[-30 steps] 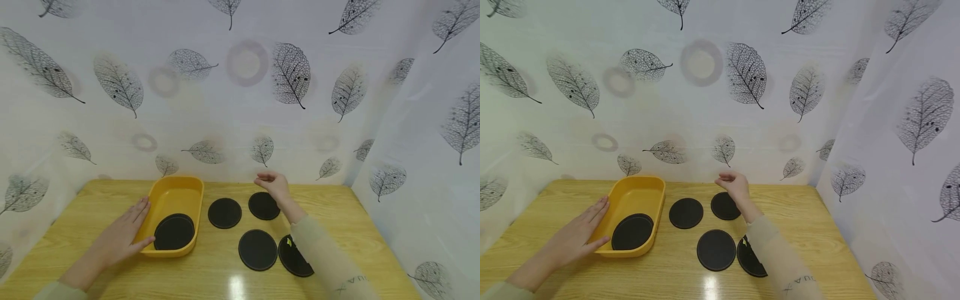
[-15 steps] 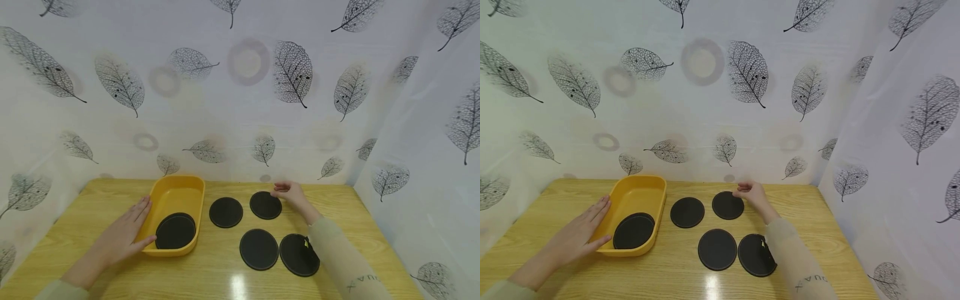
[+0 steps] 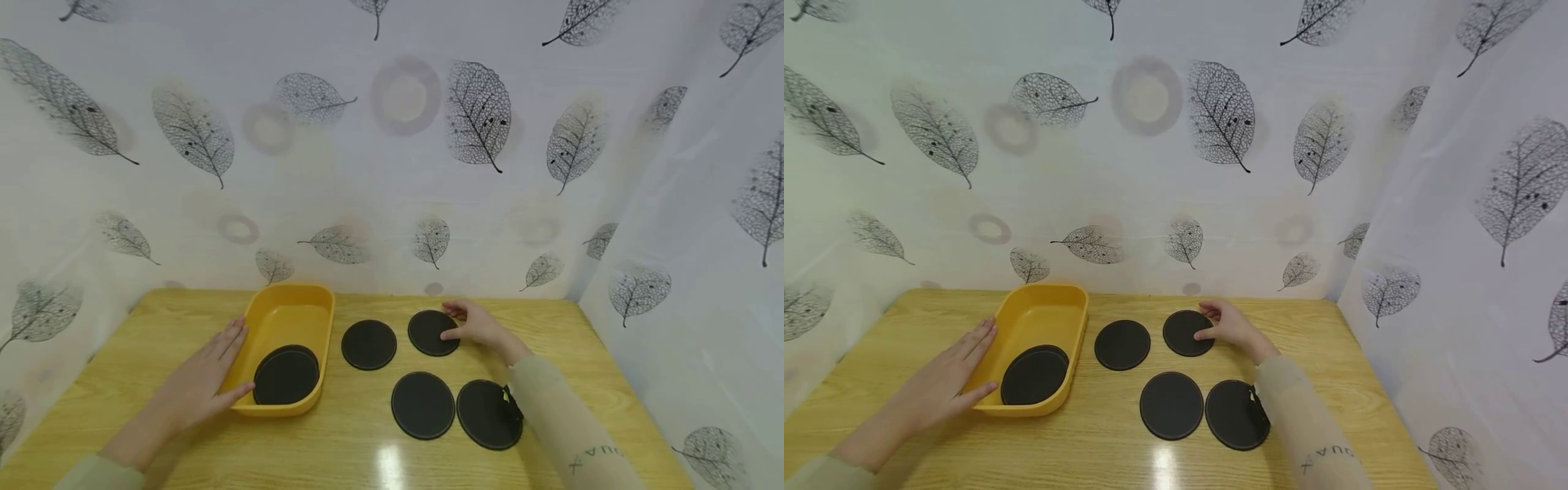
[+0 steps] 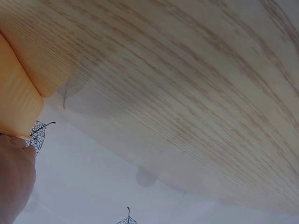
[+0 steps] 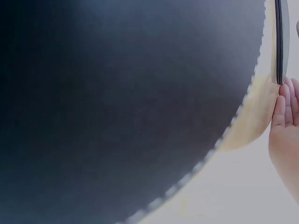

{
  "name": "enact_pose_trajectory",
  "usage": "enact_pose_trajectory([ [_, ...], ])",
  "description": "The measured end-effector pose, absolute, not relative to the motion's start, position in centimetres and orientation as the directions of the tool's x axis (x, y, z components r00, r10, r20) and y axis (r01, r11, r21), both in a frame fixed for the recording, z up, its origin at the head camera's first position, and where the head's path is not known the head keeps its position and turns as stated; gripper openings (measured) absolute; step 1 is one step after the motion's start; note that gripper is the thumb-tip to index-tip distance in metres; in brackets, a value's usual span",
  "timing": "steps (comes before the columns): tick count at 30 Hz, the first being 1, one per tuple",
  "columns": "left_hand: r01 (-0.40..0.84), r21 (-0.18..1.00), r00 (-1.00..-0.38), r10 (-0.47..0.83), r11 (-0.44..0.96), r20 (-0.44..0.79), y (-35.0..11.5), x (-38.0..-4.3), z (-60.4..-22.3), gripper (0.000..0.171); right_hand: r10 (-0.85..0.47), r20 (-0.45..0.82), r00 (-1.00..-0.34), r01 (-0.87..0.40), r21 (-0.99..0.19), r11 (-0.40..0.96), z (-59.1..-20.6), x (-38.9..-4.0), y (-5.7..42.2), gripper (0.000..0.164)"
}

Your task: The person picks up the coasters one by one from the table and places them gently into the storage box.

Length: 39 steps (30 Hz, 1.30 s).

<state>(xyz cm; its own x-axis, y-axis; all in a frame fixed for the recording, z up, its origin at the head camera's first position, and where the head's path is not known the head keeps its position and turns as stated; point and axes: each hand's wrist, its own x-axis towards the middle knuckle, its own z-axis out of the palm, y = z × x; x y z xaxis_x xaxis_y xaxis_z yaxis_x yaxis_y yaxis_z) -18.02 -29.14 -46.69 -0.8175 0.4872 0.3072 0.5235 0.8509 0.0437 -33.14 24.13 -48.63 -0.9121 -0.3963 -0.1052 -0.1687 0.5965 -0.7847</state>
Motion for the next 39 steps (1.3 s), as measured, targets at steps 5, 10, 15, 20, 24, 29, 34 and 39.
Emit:
enact_pose_trajectory([
  [5, 0.519, 0.038, -0.818, 0.483, 0.854, 0.314, -29.2, -17.9, -46.7, 0.094, -0.436, -0.099, -0.894, -0.213, -0.763, 0.61, -48.3, -33.2, 24.0, 0.085],
  [10, 0.515, 0.033, -0.818, 0.48, 0.856, 0.316, -29.3, -18.0, -46.8, 0.094, -0.471, -0.077, -0.879, -0.273, -0.728, 0.629, -48.2, -33.3, 23.8, 0.087],
  [15, 0.517, 0.034, -0.817, 0.481, 0.855, 0.318, -29.4, -18.0, -47.0, 0.094, -0.503, -0.081, -0.861, -0.316, -0.69, 0.652, -48.1, -33.5, 23.7, 0.086],
  [20, 0.522, 0.034, -0.813, 0.485, 0.852, 0.321, -29.3, -18.0, -47.0, 0.093, -0.5, -0.11, -0.859, -0.302, -0.68, 0.668, -48.1, -33.5, 23.6, 0.083],
  [24, 0.522, 0.04, -0.814, 0.484, 0.852, 0.323, -29.3, -18.0, -46.9, 0.093, -0.492, -0.13, -0.861, -0.28, -0.686, 0.672, -47.8, -33.5, 23.4, 0.077],
  [29, 0.514, 0.05, -0.823, 0.476, 0.857, 0.309, -29.2, -17.9, -46.8, 0.093, -0.479, -0.163, -0.862, -0.252, -0.683, 0.685, -47.5, -33.5, 23.1, 0.073],
  [34, 0.512, 0.052, -0.827, 0.475, 0.858, 0.299, -29.2, -18.0, -46.8, 0.093, -0.459, -0.185, -0.869, -0.197, -0.723, 0.663, -47.4, -33.6, 23.1, 0.062],
  [39, 0.509, 0.052, -0.829, 0.474, 0.859, 0.297, -29.1, -18.0, -46.8, 0.093, -0.429, -0.156, -0.89, -0.143, -0.797, 0.587, -47.1, -33.7, 23.5, 0.041],
])
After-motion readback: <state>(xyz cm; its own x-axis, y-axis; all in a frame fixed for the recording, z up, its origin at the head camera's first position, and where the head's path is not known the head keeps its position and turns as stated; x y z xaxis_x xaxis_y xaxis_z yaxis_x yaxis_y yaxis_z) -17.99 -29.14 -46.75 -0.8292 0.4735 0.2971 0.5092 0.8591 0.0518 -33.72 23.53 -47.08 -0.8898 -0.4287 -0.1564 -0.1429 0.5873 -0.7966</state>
